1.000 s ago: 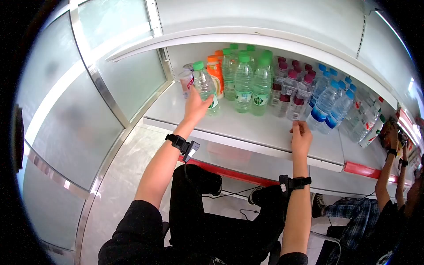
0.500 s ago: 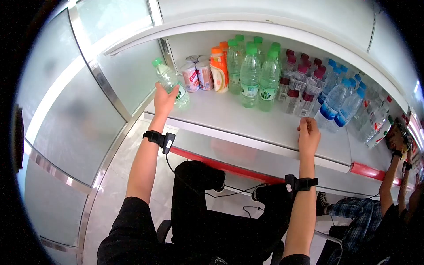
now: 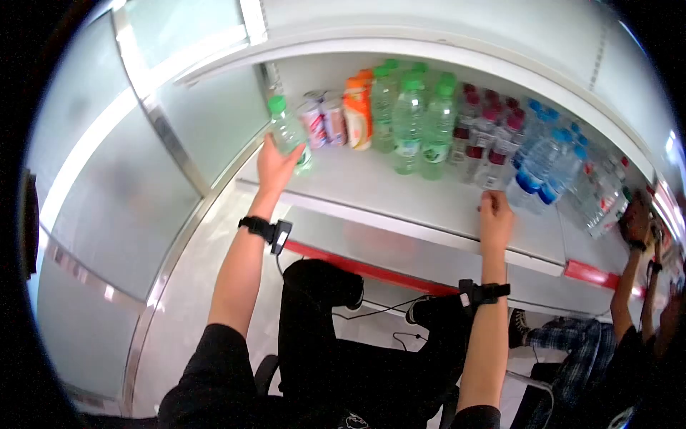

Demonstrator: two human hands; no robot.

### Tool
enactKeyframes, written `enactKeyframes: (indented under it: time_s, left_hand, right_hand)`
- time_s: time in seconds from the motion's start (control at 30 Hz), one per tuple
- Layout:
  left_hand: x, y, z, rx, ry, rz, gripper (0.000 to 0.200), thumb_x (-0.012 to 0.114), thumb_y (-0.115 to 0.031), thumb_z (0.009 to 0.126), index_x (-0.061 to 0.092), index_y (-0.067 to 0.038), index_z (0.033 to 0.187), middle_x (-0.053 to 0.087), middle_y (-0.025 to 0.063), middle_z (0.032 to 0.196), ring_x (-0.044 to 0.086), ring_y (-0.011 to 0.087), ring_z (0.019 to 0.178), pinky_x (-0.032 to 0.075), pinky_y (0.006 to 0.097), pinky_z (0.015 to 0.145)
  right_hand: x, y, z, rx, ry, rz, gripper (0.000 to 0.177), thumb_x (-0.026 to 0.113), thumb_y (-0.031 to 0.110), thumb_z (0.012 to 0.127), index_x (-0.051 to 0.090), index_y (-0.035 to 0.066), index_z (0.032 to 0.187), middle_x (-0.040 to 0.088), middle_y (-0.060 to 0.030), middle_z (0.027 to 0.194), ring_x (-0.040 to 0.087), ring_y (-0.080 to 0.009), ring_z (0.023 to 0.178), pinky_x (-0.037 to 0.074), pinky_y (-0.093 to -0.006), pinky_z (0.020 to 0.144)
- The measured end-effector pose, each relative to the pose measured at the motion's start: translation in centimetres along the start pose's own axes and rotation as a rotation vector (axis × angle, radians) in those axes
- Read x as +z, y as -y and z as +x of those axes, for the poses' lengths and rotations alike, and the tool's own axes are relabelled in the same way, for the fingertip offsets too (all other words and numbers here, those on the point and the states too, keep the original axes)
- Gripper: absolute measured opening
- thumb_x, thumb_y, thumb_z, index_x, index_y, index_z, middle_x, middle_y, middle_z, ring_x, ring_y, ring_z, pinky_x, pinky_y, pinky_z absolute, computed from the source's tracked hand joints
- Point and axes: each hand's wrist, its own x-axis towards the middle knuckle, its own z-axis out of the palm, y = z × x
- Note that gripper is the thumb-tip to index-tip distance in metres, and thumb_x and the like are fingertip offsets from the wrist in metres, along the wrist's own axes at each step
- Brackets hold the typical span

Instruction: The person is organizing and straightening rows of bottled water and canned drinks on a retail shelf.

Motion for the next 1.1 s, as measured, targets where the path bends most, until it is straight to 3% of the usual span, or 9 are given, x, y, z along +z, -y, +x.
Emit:
enactKeyframes:
  time_s: [0.07, 0.17, 0.37, 0.5, 0.57, 0.6, 0.7, 0.77, 1.1]
  left_hand:
    - [0.5, -0.5, 0.1, 0.058, 0.032, -0.162, 0.050, 0.080, -0.030, 0.079, 0.053, 0.001, 0.107, 0.070, 0.0214, 0.096, 0.069, 0.0394, 0.090, 0.053, 0.0429, 0.077]
    - [0.9, -1.9, -0.4, -0.060, 0.136, -0.172, 0.047, 0.081, -0.031, 0.079, 0.056, 0.001, 0.102, 0.071, 0.0208, 0.095, 0.069, 0.0377, 0.090, 0.053, 0.0409, 0.077]
    - [2.4, -4.1, -2.1, -0.087, 0.185, -0.134, 0.048, 0.078, -0.028, 0.081, 0.053, 0.000, 0.112, 0.069, 0.0202, 0.103, 0.068, 0.0355, 0.095, 0.052, 0.0407, 0.082]
    - [3.3, -6.4, -3.5, -0.078, 0.206, -0.281, 0.048, 0.077, -0.028, 0.083, 0.053, -0.002, 0.116, 0.067, 0.0181, 0.107, 0.066, 0.0353, 0.097, 0.050, 0.0406, 0.083]
    - [4.0, -7.0, -3.8, -0.031, 0.204, -0.332, 0.046, 0.075, -0.023, 0.085, 0.051, 0.000, 0.117, 0.067, 0.0169, 0.106, 0.068, 0.0256, 0.093, 0.051, 0.0363, 0.082]
    - [4.1, -7.4, -4.1, -0.029, 0.207, -0.334, 0.046, 0.075, -0.023, 0.085, 0.051, 0.000, 0.117, 0.067, 0.0169, 0.106, 0.068, 0.0256, 0.093, 0.051, 0.0363, 0.082]
    - [5.4, -8.3, -4.3, -0.026, 0.230, -0.316, 0.050, 0.075, -0.024, 0.086, 0.050, -0.001, 0.122, 0.067, 0.0176, 0.109, 0.067, 0.0279, 0.095, 0.051, 0.0370, 0.084]
    - [6.5, -8.1, -4.2, 0.068, 0.190, -0.295, 0.050, 0.076, -0.031, 0.084, 0.052, 0.000, 0.115, 0.065, 0.0202, 0.101, 0.065, 0.0394, 0.093, 0.050, 0.0429, 0.080]
    - [12.1, -8.5, -2.8, 0.212, 0.163, -0.168, 0.049, 0.072, -0.032, 0.089, 0.046, 0.004, 0.110, 0.058, 0.0264, 0.106, 0.059, 0.0469, 0.093, 0.048, 0.0489, 0.078]
  right_hand:
    - [0.1, -0.5, 0.1, -0.015, -0.015, 0.034, 0.025, 0.061, 0.023, 0.095, 0.065, -0.001, 0.096, 0.066, -0.0100, 0.071, 0.061, -0.0145, 0.064, 0.048, -0.0298, 0.064]
    - [0.0, 0.3, -0.1, -0.004, -0.012, 0.063, 0.025, 0.062, 0.024, 0.095, 0.065, -0.002, 0.095, 0.066, -0.0097, 0.070, 0.061, -0.0149, 0.062, 0.048, -0.0296, 0.062]
    - [0.1, 0.8, -0.2, -0.002, -0.030, 0.075, 0.025, 0.063, 0.024, 0.094, 0.065, -0.001, 0.093, 0.064, -0.0080, 0.066, 0.059, -0.0145, 0.059, 0.046, -0.0296, 0.059]
    - [0.0, 0.8, -0.3, -0.021, -0.047, 0.079, 0.026, 0.064, 0.025, 0.094, 0.065, -0.001, 0.094, 0.064, -0.0079, 0.066, 0.058, -0.0147, 0.058, 0.046, -0.0302, 0.058]
    - [-0.1, 0.9, -0.5, -0.026, -0.050, 0.094, 0.026, 0.065, 0.026, 0.093, 0.065, -0.001, 0.094, 0.064, -0.0081, 0.066, 0.058, -0.0149, 0.058, 0.046, -0.0304, 0.057]
    - [-0.1, 1.0, -0.4, -0.038, -0.046, 0.108, 0.027, 0.065, 0.026, 0.093, 0.065, -0.001, 0.093, 0.064, -0.0082, 0.066, 0.058, -0.0150, 0.058, 0.046, -0.0307, 0.057]
    - [0.2, 0.4, -0.2, -0.038, -0.053, 0.069, 0.029, 0.065, 0.027, 0.093, 0.065, -0.001, 0.092, 0.064, -0.0090, 0.066, 0.058, -0.0154, 0.057, 0.046, -0.0308, 0.057]
    - [0.1, 0.3, -0.2, -0.032, -0.047, 0.066, 0.029, 0.065, 0.028, 0.093, 0.065, -0.001, 0.092, 0.064, -0.0094, 0.066, 0.058, -0.0156, 0.057, 0.046, -0.0308, 0.056]
    - [0.1, 0.9, -0.3, -0.031, -0.035, 0.093, 0.027, 0.064, 0.024, 0.093, 0.065, -0.003, 0.091, 0.063, -0.0111, 0.066, 0.058, -0.0160, 0.057, 0.046, -0.0311, 0.057]
